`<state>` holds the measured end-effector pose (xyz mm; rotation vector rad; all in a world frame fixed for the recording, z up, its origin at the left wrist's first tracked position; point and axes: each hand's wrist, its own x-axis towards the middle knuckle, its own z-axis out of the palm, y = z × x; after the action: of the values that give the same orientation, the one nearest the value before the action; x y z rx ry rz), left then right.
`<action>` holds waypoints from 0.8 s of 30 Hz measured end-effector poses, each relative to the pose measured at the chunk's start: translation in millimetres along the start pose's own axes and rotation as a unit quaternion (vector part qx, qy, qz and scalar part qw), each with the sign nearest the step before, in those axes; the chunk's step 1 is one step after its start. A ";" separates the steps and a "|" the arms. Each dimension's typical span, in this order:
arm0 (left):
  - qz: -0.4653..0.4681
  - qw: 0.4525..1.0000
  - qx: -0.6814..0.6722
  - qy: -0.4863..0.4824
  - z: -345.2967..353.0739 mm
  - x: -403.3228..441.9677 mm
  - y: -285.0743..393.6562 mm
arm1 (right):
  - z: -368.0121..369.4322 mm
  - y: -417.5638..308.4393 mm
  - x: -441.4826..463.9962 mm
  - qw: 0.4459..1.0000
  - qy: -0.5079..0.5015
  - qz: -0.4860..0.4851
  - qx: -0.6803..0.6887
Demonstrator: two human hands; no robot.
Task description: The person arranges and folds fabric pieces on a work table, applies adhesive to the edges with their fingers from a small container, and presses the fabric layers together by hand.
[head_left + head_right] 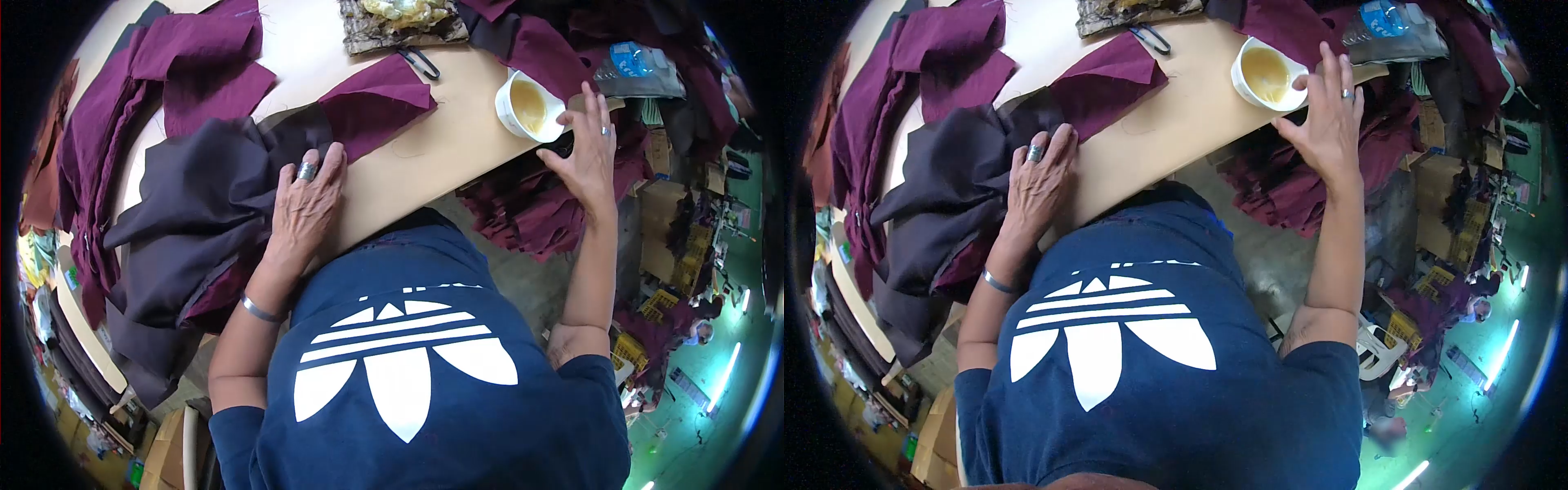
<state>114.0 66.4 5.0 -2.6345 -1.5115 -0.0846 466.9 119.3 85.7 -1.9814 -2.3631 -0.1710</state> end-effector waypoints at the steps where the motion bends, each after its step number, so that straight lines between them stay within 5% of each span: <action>1: -0.004 1.000 -0.005 -0.003 0.5 2.3 1.6 | -2.7 -7.1 -5.5 1.000 -0.018 0.002 -0.023; 4: -0.007 0.999 -0.052 -0.010 -1.8 11.3 0.5 | -5.1 -27.8 -13.9 0.996 -0.080 -0.014 -0.044; 5: -0.010 0.997 -0.067 -0.024 -5.7 16.9 -0.1 | -3.9 -38.0 -13.2 0.997 -0.015 -0.062 -0.035; 10: 0.014 0.995 -0.097 0.016 10.2 48.5 -6.2 | 36.2 -95.5 0.5 0.962 0.010 -0.096 0.254; 14: -0.007 0.984 -0.177 -0.022 20.0 71.1 -14.0 | 85.8 -109.7 13.3 0.917 0.030 -0.008 0.397; 18: -0.020 0.972 -0.217 -0.082 11.9 79.3 -17.4 | 96.6 -116.0 20.2 0.903 0.001 0.034 0.429; 24: -0.029 0.971 -0.221 -0.090 13.1 79.0 -17.5 | 100.3 -122.8 18.0 0.983 0.008 -0.019 0.181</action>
<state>138.7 144.5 0.9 -3.0071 -1.8119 -0.2151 346.0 127.7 -18.0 -1.7580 -2.2261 0.2246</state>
